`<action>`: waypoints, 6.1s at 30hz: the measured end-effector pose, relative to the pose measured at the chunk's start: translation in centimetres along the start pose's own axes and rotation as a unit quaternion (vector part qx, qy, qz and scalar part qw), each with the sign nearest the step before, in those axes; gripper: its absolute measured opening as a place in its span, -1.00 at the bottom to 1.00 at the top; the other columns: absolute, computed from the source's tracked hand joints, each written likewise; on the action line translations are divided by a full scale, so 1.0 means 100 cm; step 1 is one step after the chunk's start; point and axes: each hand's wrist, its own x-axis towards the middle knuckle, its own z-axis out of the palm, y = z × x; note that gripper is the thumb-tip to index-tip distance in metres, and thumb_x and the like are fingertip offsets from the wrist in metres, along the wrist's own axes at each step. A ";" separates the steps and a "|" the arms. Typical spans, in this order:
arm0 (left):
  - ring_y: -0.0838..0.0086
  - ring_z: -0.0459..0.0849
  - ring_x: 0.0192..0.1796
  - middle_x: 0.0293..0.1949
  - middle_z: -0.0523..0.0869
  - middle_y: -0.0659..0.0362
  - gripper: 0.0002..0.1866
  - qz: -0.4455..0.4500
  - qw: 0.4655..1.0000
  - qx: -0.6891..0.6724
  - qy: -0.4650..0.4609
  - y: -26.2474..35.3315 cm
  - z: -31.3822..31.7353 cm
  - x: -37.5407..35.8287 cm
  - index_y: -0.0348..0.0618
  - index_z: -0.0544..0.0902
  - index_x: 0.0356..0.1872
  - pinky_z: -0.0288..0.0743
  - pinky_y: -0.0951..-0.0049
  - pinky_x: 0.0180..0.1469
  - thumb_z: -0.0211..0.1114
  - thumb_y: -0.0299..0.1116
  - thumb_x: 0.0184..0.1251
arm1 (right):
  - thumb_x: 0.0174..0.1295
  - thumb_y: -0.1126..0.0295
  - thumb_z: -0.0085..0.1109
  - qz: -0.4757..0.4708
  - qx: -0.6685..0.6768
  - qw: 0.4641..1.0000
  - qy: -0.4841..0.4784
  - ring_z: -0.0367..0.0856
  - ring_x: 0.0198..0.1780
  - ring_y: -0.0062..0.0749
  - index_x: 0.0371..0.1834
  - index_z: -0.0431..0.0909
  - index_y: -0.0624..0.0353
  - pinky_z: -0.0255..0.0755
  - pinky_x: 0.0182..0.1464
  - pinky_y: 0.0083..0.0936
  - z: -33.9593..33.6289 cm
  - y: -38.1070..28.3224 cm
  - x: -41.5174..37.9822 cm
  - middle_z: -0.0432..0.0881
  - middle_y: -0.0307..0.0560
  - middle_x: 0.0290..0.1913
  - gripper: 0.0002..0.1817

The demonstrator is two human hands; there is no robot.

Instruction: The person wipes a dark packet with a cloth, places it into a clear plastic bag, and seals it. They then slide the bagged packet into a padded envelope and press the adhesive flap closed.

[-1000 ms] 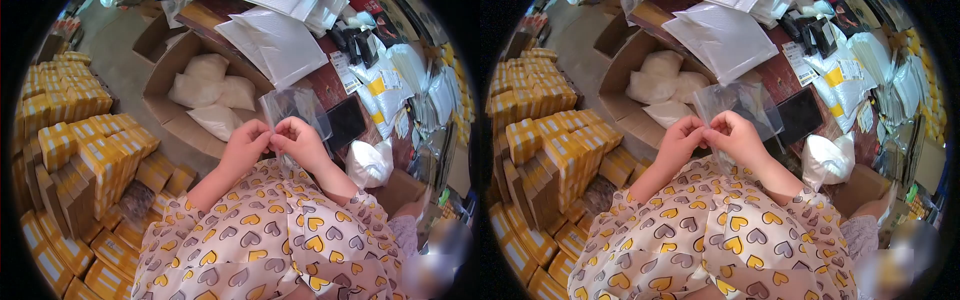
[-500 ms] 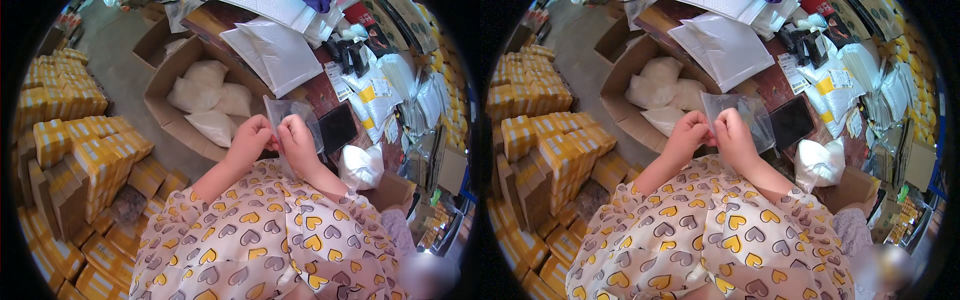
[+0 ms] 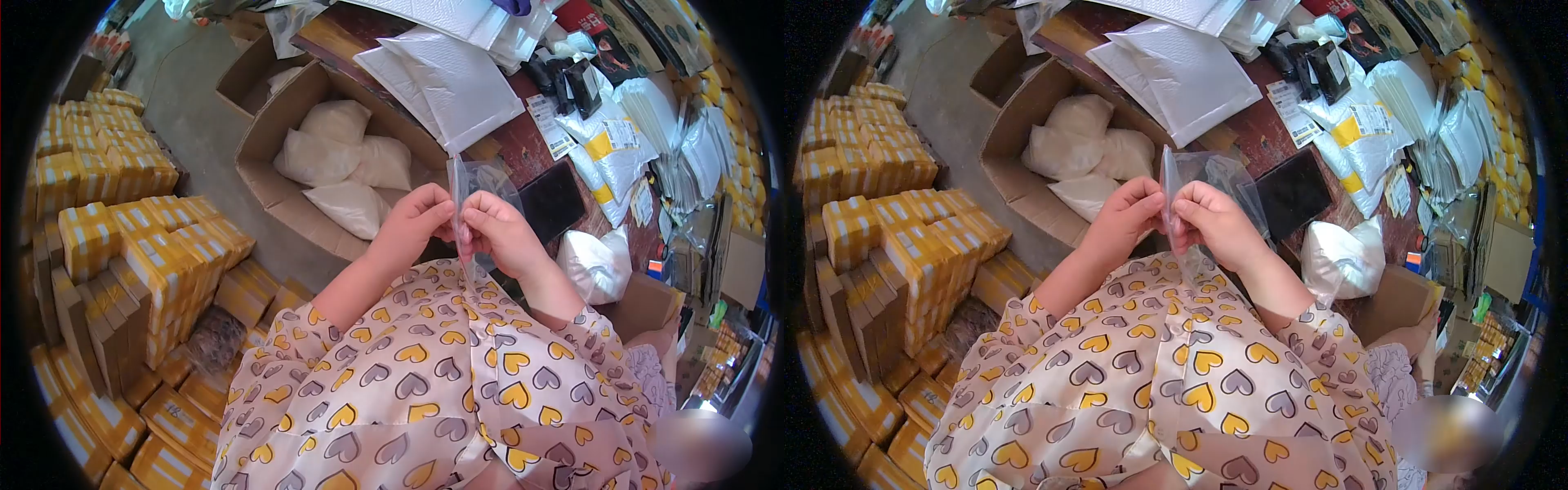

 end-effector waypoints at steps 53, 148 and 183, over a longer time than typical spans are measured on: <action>0.63 0.49 -0.52 -0.60 0.54 0.21 -0.82 0.055 0.934 0.350 -0.049 0.018 0.020 0.006 -0.27 0.43 -0.55 0.38 0.57 -0.48 0.12 -0.43 0.19 | 0.21 0.37 -0.08 -0.055 -0.186 0.978 0.082 0.45 -0.47 -0.60 -0.47 0.41 0.22 0.37 -0.38 -0.62 -0.001 -0.007 -0.009 0.49 -0.22 -0.52 -0.82; 0.25 0.50 -0.18 -0.35 0.50 0.14 -0.89 0.414 0.445 0.767 -0.207 -0.057 0.108 0.162 -0.06 0.48 -0.44 0.37 0.26 -0.21 0.11 -0.42 -0.08 | -0.02 0.41 0.23 -0.171 0.161 0.899 0.371 0.46 -0.18 -0.52 -0.07 0.43 0.35 0.33 -0.03 -0.56 -0.118 0.108 -0.125 0.53 -0.14 -0.18 -0.58; 0.32 0.42 0.09 0.06 0.44 0.06 -0.48 -0.198 0.974 -0.086 -0.075 -0.006 0.090 0.051 -0.15 0.32 0.07 0.36 0.30 0.07 0.18 -0.07 0.18 | 0.01 0.18 0.30 -0.227 0.065 0.948 0.215 0.40 -0.08 -0.51 0.02 0.35 0.37 0.28 0.03 -0.54 -0.071 0.071 -0.130 0.49 -0.12 -0.10 -0.40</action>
